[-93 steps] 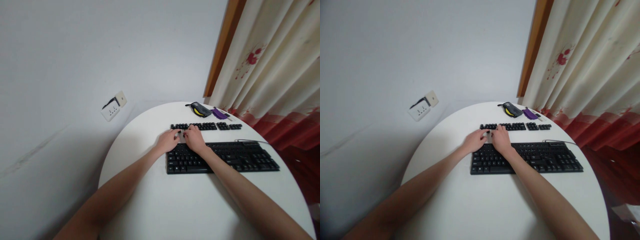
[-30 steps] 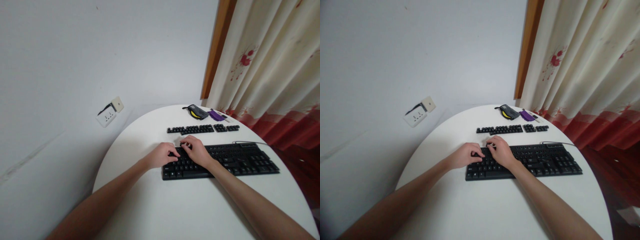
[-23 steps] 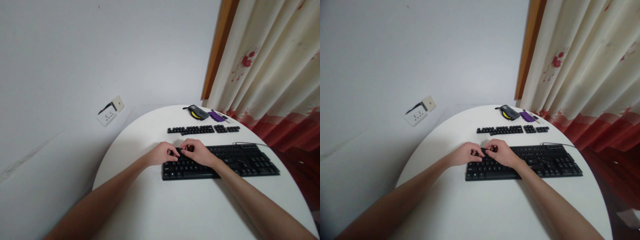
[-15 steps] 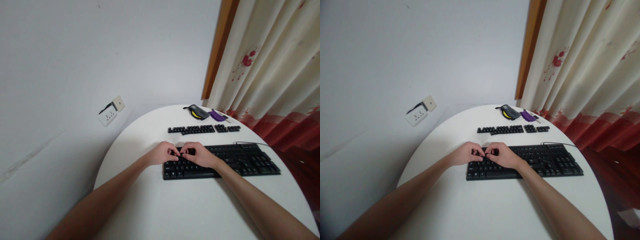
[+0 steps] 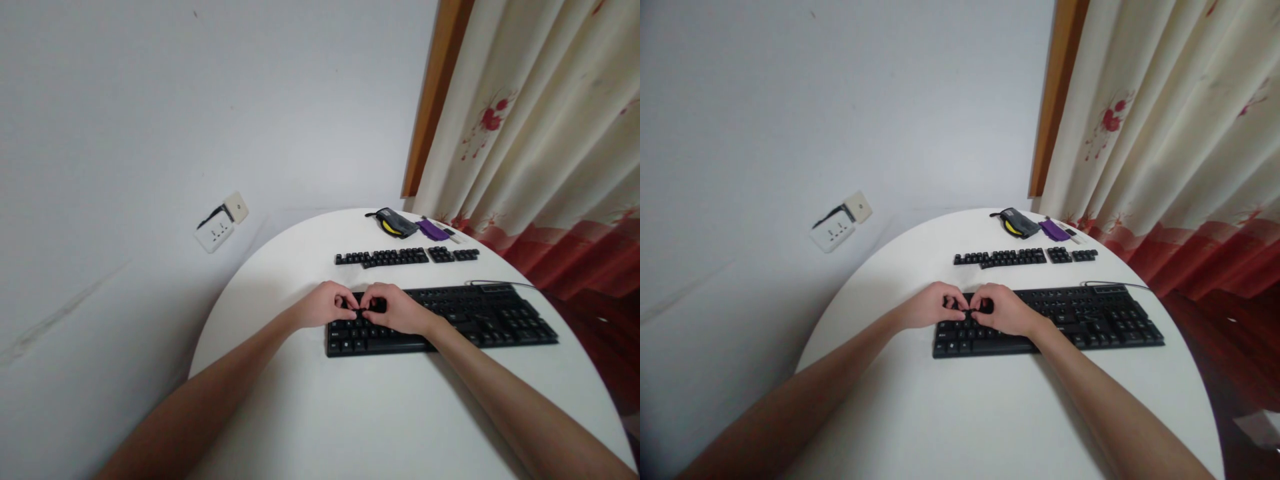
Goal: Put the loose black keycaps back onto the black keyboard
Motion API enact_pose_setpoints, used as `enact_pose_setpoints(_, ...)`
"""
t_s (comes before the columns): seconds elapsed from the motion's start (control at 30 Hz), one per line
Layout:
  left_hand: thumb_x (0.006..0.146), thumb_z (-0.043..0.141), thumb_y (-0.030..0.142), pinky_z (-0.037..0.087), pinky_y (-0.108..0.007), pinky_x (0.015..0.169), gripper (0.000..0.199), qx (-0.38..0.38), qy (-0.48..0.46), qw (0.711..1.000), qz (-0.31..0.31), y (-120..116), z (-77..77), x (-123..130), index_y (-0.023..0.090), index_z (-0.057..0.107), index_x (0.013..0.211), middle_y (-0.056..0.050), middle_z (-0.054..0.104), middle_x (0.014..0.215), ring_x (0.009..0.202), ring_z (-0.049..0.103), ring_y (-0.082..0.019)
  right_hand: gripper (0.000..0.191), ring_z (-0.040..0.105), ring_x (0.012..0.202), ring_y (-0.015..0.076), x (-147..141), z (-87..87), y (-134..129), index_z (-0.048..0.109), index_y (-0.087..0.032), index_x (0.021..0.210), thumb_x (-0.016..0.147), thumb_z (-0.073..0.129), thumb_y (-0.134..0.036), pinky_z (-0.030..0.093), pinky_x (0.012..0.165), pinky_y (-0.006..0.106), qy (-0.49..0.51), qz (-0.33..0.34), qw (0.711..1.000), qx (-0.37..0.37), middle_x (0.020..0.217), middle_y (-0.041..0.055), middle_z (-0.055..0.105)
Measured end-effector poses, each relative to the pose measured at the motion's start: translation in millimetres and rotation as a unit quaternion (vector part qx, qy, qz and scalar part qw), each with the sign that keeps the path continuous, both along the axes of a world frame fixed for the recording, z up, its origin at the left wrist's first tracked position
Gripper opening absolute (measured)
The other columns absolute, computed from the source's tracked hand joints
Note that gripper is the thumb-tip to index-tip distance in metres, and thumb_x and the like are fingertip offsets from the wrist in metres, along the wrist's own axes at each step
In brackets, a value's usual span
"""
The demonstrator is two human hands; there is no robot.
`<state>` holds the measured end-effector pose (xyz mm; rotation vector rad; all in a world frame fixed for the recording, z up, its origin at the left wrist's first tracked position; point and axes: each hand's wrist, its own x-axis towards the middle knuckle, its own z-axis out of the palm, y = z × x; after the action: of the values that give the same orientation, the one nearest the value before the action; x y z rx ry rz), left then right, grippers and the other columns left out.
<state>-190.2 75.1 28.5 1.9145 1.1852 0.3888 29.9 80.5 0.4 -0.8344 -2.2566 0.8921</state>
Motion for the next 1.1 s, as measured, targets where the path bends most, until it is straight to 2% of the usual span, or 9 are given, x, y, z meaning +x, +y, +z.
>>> enact_pose_setpoints(0.43,0.073,0.075,0.030,0.034,-0.023,0.056,0.023,0.006,-0.009,1.000,-0.014,0.6,-1.5,-1.0,0.015,0.076,0.091,0.001,0.062,0.067,0.061,0.048,-0.011,0.007,0.056,0.070,0.0136,-0.1,3.8,-1.8,0.067,-0.018,0.081,0.077,0.065,-0.013,0.044,0.066,0.025,0.013,0.002,1.000,-0.007,0.077,0.0003,0.065)
enact_pose_setpoints(0.63,0.074,0.075,0.031,0.034,-0.023,0.056,0.025,0.011,-0.005,1.000,-0.017,2.2,-4.8,-2.1,0.014,0.075,0.092,0.001,0.061,0.067,0.061,0.048,-0.011,0.006,0.059,0.075,0.0151,0.1,1.8,0.1,0.065,-0.018,0.076,0.079,0.065,-0.013,0.045,0.073,0.028,0.017,0.033,0.999,0.022,0.079,0.0012,0.064)
enact_pose_setpoints(0.8,0.080,0.070,0.032,0.032,-0.022,0.056,0.020,0.036,-0.025,0.999,-0.027,3.0,-7.5,-1.8,0.014,0.075,0.085,0.001,0.059,0.064,0.060,0.046,-0.010,0.017,0.059,0.073,0.0147,-0.2,0.4,0.9,0.065,-0.018,0.071,0.087,0.060,-0.019,0.045,0.070,0.028,0.030,0.037,0.999,0.012,0.076,0.0019,0.063)
enact_pose_setpoints(0.93,0.078,0.072,0.031,0.032,-0.022,0.055,0.019,0.036,-0.022,0.999,-0.013,3.3,-11.0,-1.0,0.013,0.076,0.083,0.001,0.059,0.062,0.058,0.045,-0.010,0.020,0.058,0.073,0.0153,-0.2,0.0,0.6,0.065,-0.019,0.070,0.089,0.061,-0.024,0.045,0.071,0.028,0.028,0.029,0.999,0.019,0.076,0.0020,0.063)
enact_pose_setpoints(1.1,0.079,0.073,0.031,0.037,-0.023,0.061,0.016,0.066,-0.019,0.997,-0.020,2.4,-11.0,-1.3,0.015,0.077,0.080,-0.002,0.066,0.073,0.066,0.053,-0.012,0.033,0.058,0.075,0.0160,0.2,-0.8,0.9,0.061,-0.019,0.061,0.093,0.056,-0.027,0.044,0.072,0.029,0.028,0.035,0.998,0.047,0.077,0.0034,0.061)
